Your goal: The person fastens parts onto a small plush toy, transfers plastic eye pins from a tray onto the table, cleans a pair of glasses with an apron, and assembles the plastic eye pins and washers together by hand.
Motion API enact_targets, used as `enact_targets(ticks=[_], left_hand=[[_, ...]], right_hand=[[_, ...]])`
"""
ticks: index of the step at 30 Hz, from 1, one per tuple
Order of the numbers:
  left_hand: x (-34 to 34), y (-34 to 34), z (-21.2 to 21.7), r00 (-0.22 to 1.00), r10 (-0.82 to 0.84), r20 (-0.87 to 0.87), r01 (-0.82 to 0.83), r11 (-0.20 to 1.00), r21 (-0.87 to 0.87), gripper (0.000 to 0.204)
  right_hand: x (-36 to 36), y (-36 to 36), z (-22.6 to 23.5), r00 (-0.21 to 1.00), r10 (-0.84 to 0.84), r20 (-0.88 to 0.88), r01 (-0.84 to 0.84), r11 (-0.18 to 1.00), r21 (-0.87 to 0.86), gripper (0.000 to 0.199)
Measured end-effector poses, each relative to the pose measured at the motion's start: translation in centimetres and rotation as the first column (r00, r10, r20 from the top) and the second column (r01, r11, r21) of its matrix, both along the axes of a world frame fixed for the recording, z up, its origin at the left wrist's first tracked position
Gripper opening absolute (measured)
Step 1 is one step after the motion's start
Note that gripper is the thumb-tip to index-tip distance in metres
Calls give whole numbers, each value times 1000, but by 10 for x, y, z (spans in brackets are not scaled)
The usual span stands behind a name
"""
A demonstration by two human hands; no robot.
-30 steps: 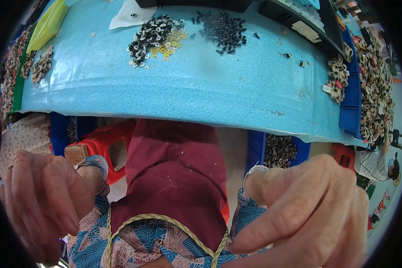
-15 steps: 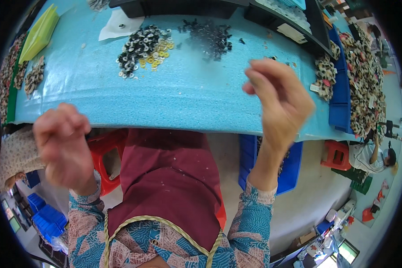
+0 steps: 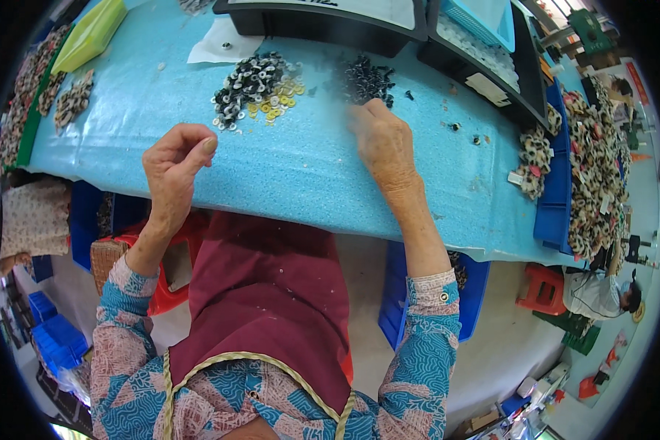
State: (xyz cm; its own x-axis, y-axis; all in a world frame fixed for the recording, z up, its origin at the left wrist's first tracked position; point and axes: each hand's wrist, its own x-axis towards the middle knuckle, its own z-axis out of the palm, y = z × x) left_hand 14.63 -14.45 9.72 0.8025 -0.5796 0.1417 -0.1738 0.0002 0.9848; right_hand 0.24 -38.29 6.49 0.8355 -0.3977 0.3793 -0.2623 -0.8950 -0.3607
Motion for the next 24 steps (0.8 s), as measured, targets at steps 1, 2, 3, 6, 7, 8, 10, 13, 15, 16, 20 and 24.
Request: enact_targets(ticks=[1,2,3,6,7,8,10,13,15,16,20,24], left_hand=[[1,-2,0,999,-8,47,6,999,46,4],[0,-5,-4,994,-28,103,22,998,59,4],[3,-11,-6,994,-26,106,20,998,56,4],[9,-28,-9,873,-69,482,21,994,104,8],[12,-34,-7,871,-63,488,19,995,96,8],[16,-42,-5,757,-59,651,-22,993,116,9],[20,-60,-8,652,-72,755,-72,985,157,12],[28,-76,-16,544,-129,829,-15,986,163,11],[27,-83,-20,531,-144,835,-4,985,173,12],[25,-85,-21,500,-174,848,-10,978,207,13],[25,-92,-31,443,-200,874,-95,959,267,16],[24,-97,-34,498,-237,834,-64,949,308,14]], right_hand=[[1,0,-2,1000,10,1,-10,1000,4,13],[0,1,-4,1000,13,6,-13,1000,-1,12],[1,0,-4,1000,11,16,-10,1000,-14,11],[2,1,-8,999,31,24,-30,999,-13,8],[1,3,-5,999,33,30,-32,999,-22,8],[0,5,-1,998,29,47,-29,1000,-6,7],[0,5,2,998,29,56,-31,999,29,7],[4,6,9,972,59,229,-91,987,132,8],[10,12,15,966,30,255,-129,915,383,9],[13,16,19,966,27,256,-128,914,385,9],[35,22,27,968,30,247,-203,670,714,10],[51,11,30,948,58,312,-298,499,814,13]])
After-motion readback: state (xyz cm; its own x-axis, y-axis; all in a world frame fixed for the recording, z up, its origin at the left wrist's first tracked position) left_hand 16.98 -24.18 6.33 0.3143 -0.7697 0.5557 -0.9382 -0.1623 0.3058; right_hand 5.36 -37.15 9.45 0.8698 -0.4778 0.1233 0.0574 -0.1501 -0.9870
